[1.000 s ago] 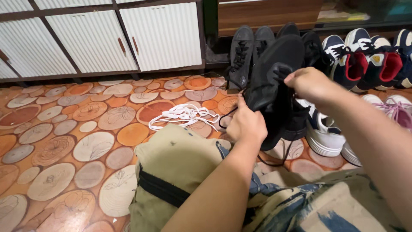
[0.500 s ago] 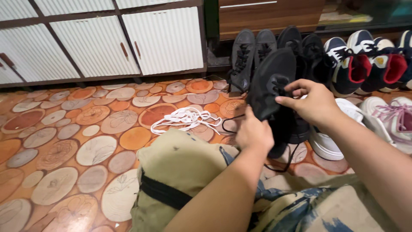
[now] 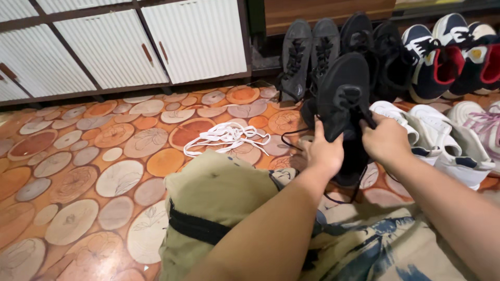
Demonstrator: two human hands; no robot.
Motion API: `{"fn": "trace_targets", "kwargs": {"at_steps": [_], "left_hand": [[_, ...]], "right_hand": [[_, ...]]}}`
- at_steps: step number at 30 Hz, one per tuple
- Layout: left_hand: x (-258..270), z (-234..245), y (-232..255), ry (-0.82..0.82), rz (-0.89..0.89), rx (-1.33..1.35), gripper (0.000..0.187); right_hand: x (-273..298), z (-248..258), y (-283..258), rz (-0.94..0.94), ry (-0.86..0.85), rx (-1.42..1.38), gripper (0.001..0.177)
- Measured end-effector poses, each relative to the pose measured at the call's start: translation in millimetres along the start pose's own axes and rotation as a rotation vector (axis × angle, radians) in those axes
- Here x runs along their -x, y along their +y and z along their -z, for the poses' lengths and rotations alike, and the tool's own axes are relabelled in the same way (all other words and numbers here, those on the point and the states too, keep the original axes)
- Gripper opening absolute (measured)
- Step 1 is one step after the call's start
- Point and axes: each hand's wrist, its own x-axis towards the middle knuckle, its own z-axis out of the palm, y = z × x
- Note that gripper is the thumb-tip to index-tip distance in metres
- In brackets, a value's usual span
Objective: The person removes the laces from a white sneaker, then threads and ties the laces back through the eyelets. They repeat the process on a black sneaker, pulling and tying the laces by hand.
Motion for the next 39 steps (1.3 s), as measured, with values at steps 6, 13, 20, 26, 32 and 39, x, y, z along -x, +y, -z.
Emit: {"fn": "trace_targets", "kwargs": {"at_steps": [6,13,20,26,32,39], "left_hand": [[22,32,35,0.123,-0.138,-0.141,0.132],[5,18,36,0.390,-0.768,-0.215,0.043],[-21,-7,31,0.232,-0.677,-0.222,0.025],[-56,-30,20,0.162,-0.545,0.061,0.017],[-118,-25,5,-0.507,0.062,1.073,0.016],[-102,-24,3,-0.256,0.055,0.815,0.012]], "right_hand": [[11,-10,13,0.185,0.116,-0.065,0.045],[10,-26,13,0.215,0.210,-0.143,0.052],[4,-28,14,0.260,0.264,-0.149,0.050],[3,-29,19,0.224,0.258,-0.128,0.056],[2,-28,20,0.149,0.234,-0.070,0.060],[6,-28,20,0.208,0.208,-0.088,0.060]]}}
